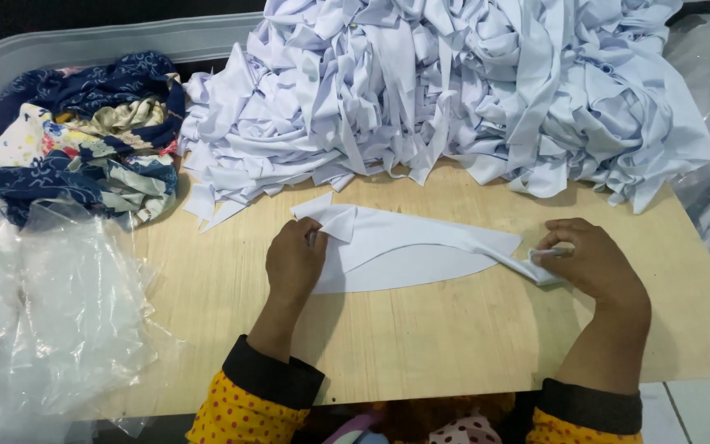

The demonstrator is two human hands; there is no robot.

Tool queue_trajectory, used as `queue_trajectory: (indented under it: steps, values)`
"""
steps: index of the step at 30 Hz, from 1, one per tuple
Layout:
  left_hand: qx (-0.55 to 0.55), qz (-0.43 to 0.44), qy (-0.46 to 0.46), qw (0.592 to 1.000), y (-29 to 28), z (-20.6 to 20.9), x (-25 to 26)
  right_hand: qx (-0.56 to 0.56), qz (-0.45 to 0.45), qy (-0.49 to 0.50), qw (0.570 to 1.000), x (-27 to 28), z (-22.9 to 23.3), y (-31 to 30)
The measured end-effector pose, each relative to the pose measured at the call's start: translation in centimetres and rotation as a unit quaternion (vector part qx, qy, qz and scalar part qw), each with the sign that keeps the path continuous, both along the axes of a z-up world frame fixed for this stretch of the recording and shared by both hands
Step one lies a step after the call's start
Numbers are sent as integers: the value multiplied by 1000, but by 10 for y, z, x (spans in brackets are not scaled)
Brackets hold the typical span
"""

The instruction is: Folding small strips of white fabric and placing them into individual plastic bags.

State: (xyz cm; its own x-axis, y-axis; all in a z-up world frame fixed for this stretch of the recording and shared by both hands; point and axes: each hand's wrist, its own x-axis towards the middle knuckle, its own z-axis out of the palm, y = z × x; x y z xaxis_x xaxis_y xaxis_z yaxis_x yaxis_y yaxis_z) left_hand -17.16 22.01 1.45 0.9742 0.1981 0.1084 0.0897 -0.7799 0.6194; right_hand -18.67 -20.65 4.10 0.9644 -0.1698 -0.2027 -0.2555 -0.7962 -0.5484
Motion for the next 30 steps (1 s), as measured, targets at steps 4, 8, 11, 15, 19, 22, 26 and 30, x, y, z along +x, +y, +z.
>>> queue_trajectory:
  steps: [4,8,11,15,19,22,26,30]
  values:
    - [-217,19,-23,976,-4,11,-2,73,-87,-39,993,-10,22,10]
    - [-312,61,-69,945,-1,6,1,275,-127,-221,927,-5,-2,-9]
    - [-260,65,-69,961,2,1,3,287,-185,-263,902,-5,-6,-13]
    - [-123,41,28,991,1,9,-3,170,-242,-259,920,-4,-24,-32]
    - [-38,53,33,997,1,5,-4,45,-261,-247,932,-6,-20,-30]
    - [32,63,97,993,3,8,-4,43,-257,-284,923,-9,-17,-25]
    - [91,13,-55,994,6,-4,-1,187,-258,-309,896,-10,-6,-12]
    - [120,-93,-137,979,1,-13,4,198,-272,-310,889,-11,10,1]
